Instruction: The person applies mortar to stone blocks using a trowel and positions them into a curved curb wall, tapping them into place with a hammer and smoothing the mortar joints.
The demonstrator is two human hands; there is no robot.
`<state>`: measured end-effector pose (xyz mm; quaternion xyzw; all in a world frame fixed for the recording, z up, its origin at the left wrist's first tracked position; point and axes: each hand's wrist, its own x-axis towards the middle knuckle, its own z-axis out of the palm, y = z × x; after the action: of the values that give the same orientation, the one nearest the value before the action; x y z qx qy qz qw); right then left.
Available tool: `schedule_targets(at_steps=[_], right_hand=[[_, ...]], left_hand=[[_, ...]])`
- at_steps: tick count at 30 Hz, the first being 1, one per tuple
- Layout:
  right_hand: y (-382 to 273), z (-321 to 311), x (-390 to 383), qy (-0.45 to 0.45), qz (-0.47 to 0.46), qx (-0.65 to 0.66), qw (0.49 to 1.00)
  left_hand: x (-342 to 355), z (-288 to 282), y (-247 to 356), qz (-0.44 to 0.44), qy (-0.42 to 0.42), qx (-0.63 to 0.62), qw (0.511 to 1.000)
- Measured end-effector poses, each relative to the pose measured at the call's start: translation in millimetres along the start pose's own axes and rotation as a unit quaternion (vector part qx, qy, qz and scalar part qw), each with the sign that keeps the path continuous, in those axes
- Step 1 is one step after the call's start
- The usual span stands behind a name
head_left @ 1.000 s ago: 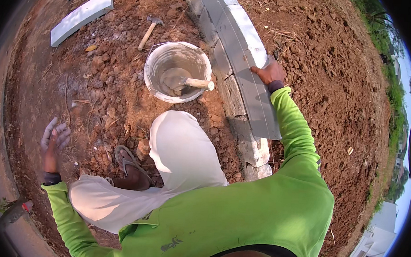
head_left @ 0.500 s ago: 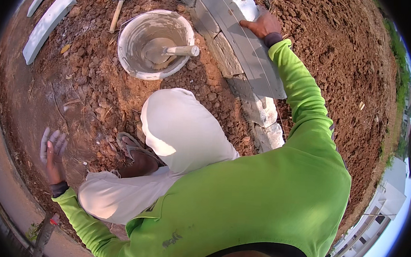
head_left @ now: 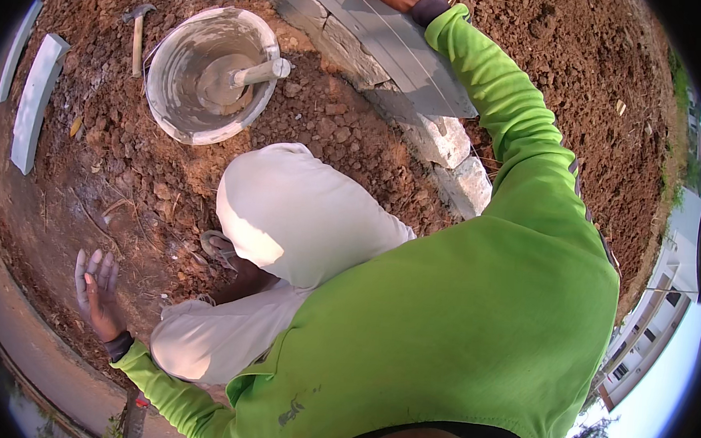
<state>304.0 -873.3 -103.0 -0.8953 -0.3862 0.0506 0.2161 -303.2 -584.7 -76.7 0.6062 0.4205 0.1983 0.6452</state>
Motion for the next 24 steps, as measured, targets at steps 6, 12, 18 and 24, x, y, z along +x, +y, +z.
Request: schedule_targets(at_steps=[6, 12, 18, 24], right_hand=[[-8.9, 1.8, 5.0, 0.025, 0.024, -0.046, 0.998], [22.2, 25.1, 18.3, -0.042, 0.081, -0.145, 0.985], [40.8, 27.3, 25.3, -0.013, 0.030, 0.011, 0.999], [68.8, 39.6, 25.0, 0.023, -0.003, 0.042, 0.999]], left_hand=[[14.1, 6.5, 2.2, 0.011, -0.009, 0.000, 1.000], [39.9, 32.6, 20.1, 0.009, -0.031, -0.025, 0.999], [66.7, 21.2, 3.6, -0.054, -0.041, 0.052, 0.996], [175.2, 44.6, -30.2, -0.102, -0.092, 0.135, 0.981]])
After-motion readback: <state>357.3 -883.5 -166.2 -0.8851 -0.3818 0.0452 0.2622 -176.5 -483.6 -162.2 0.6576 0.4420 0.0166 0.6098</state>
